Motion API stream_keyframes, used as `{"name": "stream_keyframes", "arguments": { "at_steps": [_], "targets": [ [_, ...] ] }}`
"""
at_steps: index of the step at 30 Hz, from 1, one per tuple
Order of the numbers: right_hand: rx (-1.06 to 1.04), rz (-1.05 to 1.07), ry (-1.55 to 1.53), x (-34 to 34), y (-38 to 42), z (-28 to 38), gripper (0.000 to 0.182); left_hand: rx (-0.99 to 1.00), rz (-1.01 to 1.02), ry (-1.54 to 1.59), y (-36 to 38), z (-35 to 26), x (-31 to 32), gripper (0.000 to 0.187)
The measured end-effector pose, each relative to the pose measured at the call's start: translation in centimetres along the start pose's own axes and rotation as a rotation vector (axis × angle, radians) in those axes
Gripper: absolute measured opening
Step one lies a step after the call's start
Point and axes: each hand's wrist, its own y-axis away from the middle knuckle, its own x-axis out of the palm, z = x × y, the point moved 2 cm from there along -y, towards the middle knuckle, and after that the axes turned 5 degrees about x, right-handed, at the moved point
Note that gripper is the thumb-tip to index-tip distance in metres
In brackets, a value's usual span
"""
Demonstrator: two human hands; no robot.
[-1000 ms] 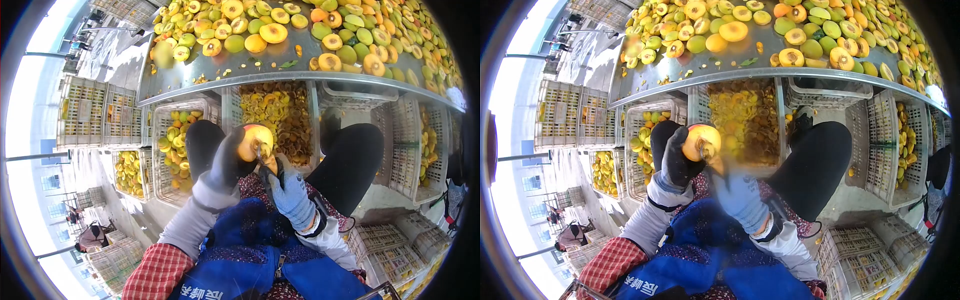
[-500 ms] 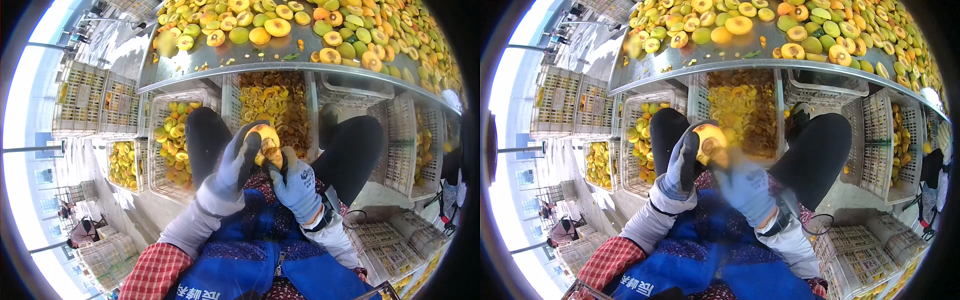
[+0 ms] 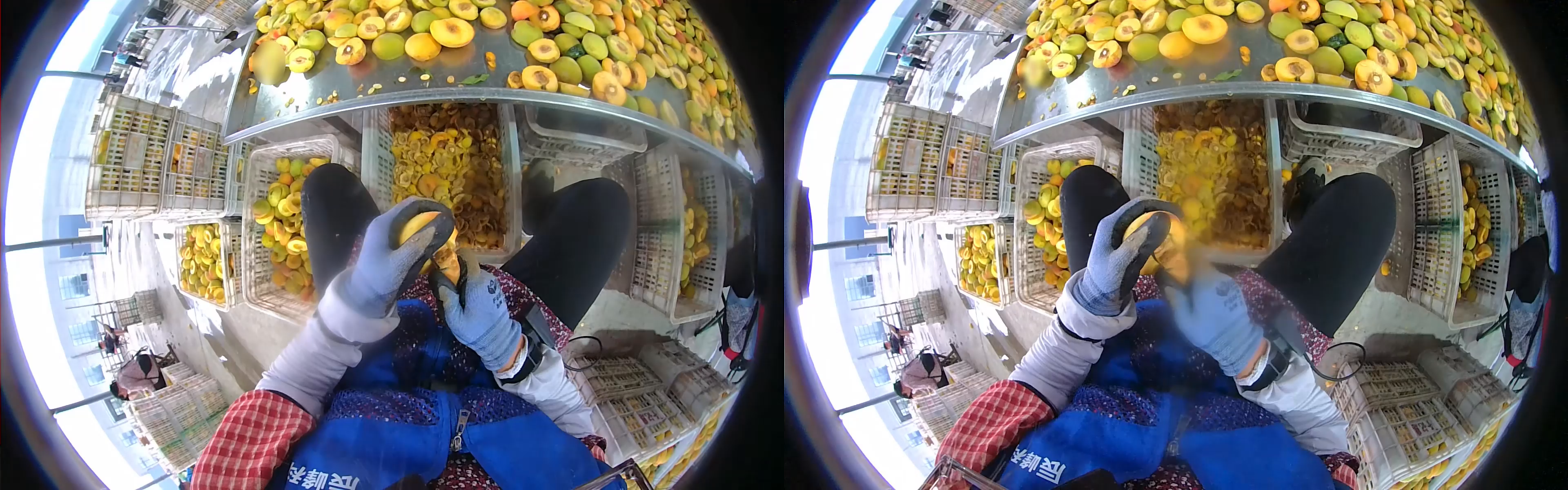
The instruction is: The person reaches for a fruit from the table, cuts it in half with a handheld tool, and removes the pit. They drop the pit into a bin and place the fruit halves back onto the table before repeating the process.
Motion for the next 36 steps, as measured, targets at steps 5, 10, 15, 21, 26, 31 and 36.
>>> {"name": "stream_keyframes", "arguments": {
  "at_steps": [5, 10, 15, 21, 26, 31, 36],
  "targets": [
    [-0.086, -0.104, -0.061, 1.5, 1.8, -2.0, 0.046, -0.022, -0.010, -0.187, 0.0, 0.5, 0.3, 0.019],
    [-0.109, -0.002, -0.181, 3.4, 3.3, -3.9, 0.043, 0.037, 0.043, -0.413, 0.0, -0.3, 1.0, 0.022],
    [0.233, 0.096, -0.750, 3.7, 3.1, -4.1, 0.034, 0.264, 0.106, -0.395, -0.2, 0.2, 0.8, 0.026],
    [0.976, 0.441, -1.458, 1.7, 2.1, -0.4, 0.032, 0.180, 0.100, -0.188, -0.6, 1.2, 0.8, 0.025],
    [0.800, 0.826, -1.923, 2.3, 2.5, -1.5, 0.040, 0.325, 0.107, -0.248, -0.2, 1.4, 1.5, 0.024],
    [0.624, 0.978, -2.175, 2.5, 2.0, -1.8, 0.043, 0.068, -0.041, 0.171, -0.4, 2.6, 2.8, 0.022],
    [0.761, 0.771, -1.911, 2.6, 1.6, -2.1, 0.042, -0.138, -0.197, 0.358, -0.1, 4.2, 1.9, 0.022]
  ]
}}
